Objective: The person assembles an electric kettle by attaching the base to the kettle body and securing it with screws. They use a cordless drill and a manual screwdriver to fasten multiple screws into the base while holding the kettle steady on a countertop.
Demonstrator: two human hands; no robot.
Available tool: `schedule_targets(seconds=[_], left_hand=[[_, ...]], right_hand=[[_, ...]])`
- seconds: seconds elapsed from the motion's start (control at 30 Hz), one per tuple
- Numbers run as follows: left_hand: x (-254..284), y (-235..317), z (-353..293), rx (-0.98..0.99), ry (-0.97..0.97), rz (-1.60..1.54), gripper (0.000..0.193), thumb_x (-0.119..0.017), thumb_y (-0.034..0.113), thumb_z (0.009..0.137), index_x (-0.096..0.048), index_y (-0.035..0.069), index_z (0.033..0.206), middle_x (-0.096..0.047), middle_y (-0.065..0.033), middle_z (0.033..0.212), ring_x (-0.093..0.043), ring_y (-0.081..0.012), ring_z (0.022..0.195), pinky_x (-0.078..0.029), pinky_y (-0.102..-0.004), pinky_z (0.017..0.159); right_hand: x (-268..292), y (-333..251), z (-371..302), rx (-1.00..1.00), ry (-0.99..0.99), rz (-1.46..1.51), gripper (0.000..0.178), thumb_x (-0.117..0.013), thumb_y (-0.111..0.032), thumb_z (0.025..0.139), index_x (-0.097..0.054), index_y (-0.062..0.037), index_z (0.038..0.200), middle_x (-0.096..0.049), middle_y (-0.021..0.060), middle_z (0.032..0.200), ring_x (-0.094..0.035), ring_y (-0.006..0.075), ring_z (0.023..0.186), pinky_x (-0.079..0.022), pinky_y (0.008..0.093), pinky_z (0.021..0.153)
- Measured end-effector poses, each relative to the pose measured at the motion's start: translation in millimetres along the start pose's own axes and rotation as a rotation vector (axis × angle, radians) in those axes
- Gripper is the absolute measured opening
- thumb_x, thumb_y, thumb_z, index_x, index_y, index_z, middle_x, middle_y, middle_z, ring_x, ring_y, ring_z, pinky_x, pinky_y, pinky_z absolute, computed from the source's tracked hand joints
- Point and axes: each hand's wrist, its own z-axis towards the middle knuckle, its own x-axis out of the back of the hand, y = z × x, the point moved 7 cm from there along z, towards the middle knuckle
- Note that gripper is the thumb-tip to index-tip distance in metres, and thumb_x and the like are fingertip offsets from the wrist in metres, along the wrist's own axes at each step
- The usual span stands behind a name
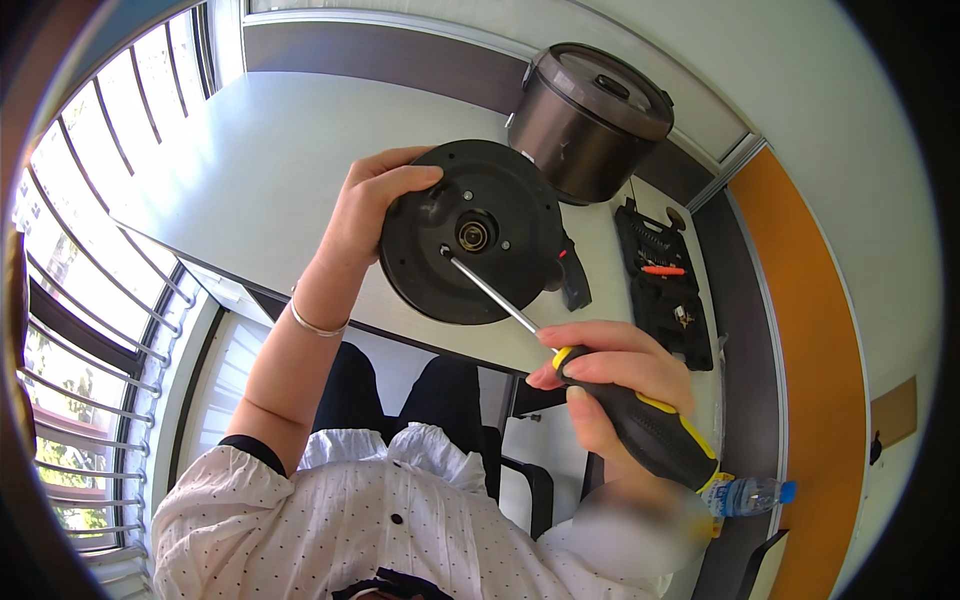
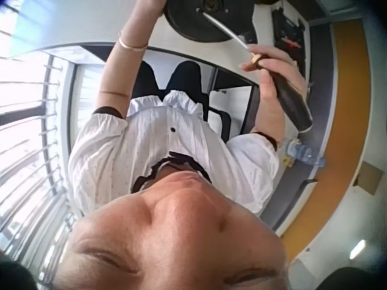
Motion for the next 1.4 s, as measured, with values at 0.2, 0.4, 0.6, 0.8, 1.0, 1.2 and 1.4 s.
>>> schedule_targets(seconds=[0.2,0.4,0.6,0.8,1.0,1.2,1.4], left_hand=[[4,1,0,0.001,0.002,0.01,0.036,-0.062,0.011,0.077,-0.063,-0.011,0.106,-0.066,-0.0135,0.085,-0.063,-0.0174,0.077,-0.051,-0.0261,0.07],[7,0,1,0.012,-0.007,-0.021,0.036,-0.062,0.011,0.077,-0.063,-0.011,0.106,-0.066,-0.0141,0.086,-0.063,-0.0172,0.077,-0.051,-0.026,0.07],[9,0,1,0.01,0.003,0.005,0.037,-0.063,0.011,0.077,-0.063,-0.011,0.106,-0.067,-0.0152,0.088,-0.063,-0.018,0.078,-0.052,-0.0263,0.072],[7,-2,2,0.002,0.0,0.009,0.037,-0.063,0.012,0.077,-0.063,-0.011,0.107,-0.067,-0.0158,0.089,-0.064,-0.0187,0.078,-0.052,-0.0271,0.072],[7,0,0,0.017,0.005,0.023,0.036,-0.063,0.011,0.077,-0.064,-0.01,0.106,-0.067,-0.0153,0.088,-0.064,-0.0189,0.078,-0.052,-0.0274,0.073],[7,0,1,0.011,0.0,0.032,0.037,-0.062,0.012,0.077,-0.064,-0.01,0.106,-0.067,-0.015,0.088,-0.064,-0.0188,0.079,-0.052,-0.0274,0.073],[8,-2,1,0.01,0.006,0.026,0.038,-0.063,0.013,0.077,-0.063,-0.01,0.107,-0.067,-0.0152,0.088,-0.064,-0.0188,0.079,-0.052,-0.0273,0.073]], right_hand=[[-4,3,4,0.013,-0.034,-0.007,0.015,-0.066,-0.009,0.08,-0.059,-0.0016,0.09,-0.063,0.0233,0.099,-0.067,0.0253,0.073,-0.057,0.0349,0.068],[-11,1,7,0.146,-0.057,-0.123,0.029,-0.065,-0.026,0.085,-0.053,-0.0001,0.089,-0.061,0.0285,0.094,-0.063,0.0255,0.054,-0.053,0.0318,0.051],[-14,1,8,-0.025,0.006,0.033,0.016,-0.067,-0.007,0.079,-0.057,-0.0008,0.091,-0.062,0.0239,0.1,-0.067,0.0253,0.072,-0.058,0.0354,0.068],[-14,-2,13,-0.1,0.046,0.075,0.016,-0.065,-0.003,0.08,-0.055,0.0001,0.092,-0.061,0.0236,0.103,-0.067,0.0238,0.075,-0.058,0.0342,0.07],[-20,-8,16,-0.126,-0.024,0.043,0.022,-0.059,0.009,0.079,-0.051,-0.0002,0.098,-0.057,0.0236,0.11,-0.068,0.0233,0.079,-0.058,0.0344,0.074],[-18,-8,16,-0.199,-0.007,0.078,0.025,-0.054,0.011,0.08,-0.047,0.0009,0.102,-0.056,0.0258,0.114,-0.068,0.0256,0.085,-0.058,0.0349,0.076],[-23,-12,18,-0.1,0.006,-0.058,0.027,-0.052,0.011,0.08,-0.049,0.0024,0.105,-0.057,0.0334,0.109,-0.069,0.0318,0.078,-0.059,0.0326,0.065]])
